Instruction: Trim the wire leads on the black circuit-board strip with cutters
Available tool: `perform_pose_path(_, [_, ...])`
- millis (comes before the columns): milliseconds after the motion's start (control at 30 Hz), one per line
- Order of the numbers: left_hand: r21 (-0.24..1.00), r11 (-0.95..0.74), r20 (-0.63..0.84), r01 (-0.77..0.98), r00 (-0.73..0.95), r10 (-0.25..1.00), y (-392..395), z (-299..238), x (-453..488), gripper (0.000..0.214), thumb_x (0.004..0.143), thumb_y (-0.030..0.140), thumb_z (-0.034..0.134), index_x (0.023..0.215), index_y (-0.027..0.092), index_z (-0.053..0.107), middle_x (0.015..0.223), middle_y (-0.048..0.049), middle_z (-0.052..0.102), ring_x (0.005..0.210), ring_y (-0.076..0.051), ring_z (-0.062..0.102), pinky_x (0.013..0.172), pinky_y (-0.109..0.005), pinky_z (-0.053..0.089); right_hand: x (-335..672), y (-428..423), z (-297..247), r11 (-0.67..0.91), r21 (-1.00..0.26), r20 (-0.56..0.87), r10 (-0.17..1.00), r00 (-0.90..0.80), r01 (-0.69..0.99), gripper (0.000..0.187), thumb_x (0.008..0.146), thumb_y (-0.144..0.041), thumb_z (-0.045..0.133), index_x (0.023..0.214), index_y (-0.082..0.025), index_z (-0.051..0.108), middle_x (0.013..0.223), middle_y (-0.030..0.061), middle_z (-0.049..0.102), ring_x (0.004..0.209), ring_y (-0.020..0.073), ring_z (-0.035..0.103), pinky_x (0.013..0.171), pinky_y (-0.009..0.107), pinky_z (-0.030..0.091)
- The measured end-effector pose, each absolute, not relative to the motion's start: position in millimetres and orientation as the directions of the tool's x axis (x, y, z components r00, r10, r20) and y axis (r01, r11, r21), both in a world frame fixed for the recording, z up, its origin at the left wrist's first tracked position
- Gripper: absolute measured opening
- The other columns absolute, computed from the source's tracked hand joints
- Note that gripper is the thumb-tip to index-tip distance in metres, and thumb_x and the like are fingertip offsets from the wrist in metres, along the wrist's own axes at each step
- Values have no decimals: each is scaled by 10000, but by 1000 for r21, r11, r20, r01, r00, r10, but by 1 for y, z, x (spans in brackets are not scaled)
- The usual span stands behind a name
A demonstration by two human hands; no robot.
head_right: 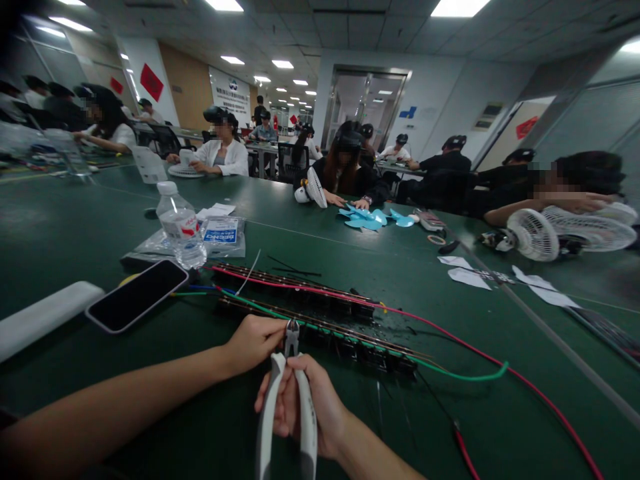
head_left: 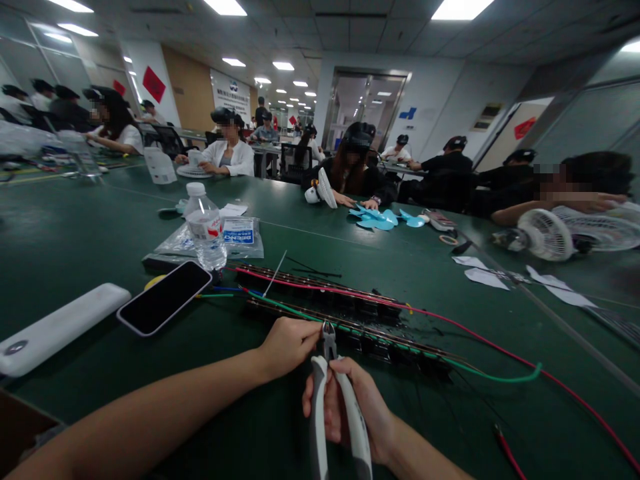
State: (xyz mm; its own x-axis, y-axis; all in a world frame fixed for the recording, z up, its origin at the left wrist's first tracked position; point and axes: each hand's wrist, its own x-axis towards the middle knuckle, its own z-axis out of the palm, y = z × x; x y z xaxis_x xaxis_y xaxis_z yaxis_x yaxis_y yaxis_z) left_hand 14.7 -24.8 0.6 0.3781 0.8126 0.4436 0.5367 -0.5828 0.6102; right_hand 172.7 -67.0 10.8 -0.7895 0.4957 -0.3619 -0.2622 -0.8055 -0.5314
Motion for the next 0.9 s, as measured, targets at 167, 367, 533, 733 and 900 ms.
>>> perform_pose_path(167, [594,-586,441,551,386,810,-24,0,15,284,883,161,412,655,141,579,581,12,560,522,-83,505,519,-176,355,173,-68,12,-816,-517,-371,487,-791,-259,471,785,-451,348,760,-59,608,660,141,634,400,72,399,383,181,233])
perform_pose_path(367, [584,-594,448,553,391,804,-24,0,14,296,885,169,406,641,142,572,575,13,548,523,-84,498,525,-177,351,172,-69,12,-810,-527,-387,499,-775,-258,475,782,-460,351,742,-63,609,619,127,623,386,65,365,370,175,201])
perform_pose_path(533, [579,-591,447,562,388,806,-24,-1,15,300,891,180,405,643,145,571,571,12,550,518,-84,495,524,-176,347,172,-69,12,-810,-528,-392,498,-774,-254,476,790,-459,338,735,-70,607,586,109,608,375,68,374,356,171,189])
perform_pose_path(733, [560,-600,462,572,385,799,-24,0,14,288,875,169,432,627,145,576,567,13,565,512,-82,501,519,-178,338,172,-70,12,-817,-515,-394,496,-774,-260,480,802,-449,326,748,-64,607,603,120,613,374,75,404,355,175,202])
perform_pose_path(900, [568,-592,450,571,386,805,-24,-1,14,287,875,165,426,628,144,570,569,12,567,518,-84,514,526,-175,350,173,-68,12,-823,-508,-365,473,-802,-254,468,798,-443,334,776,-61,604,674,141,635,400,80,432,367,179,224])
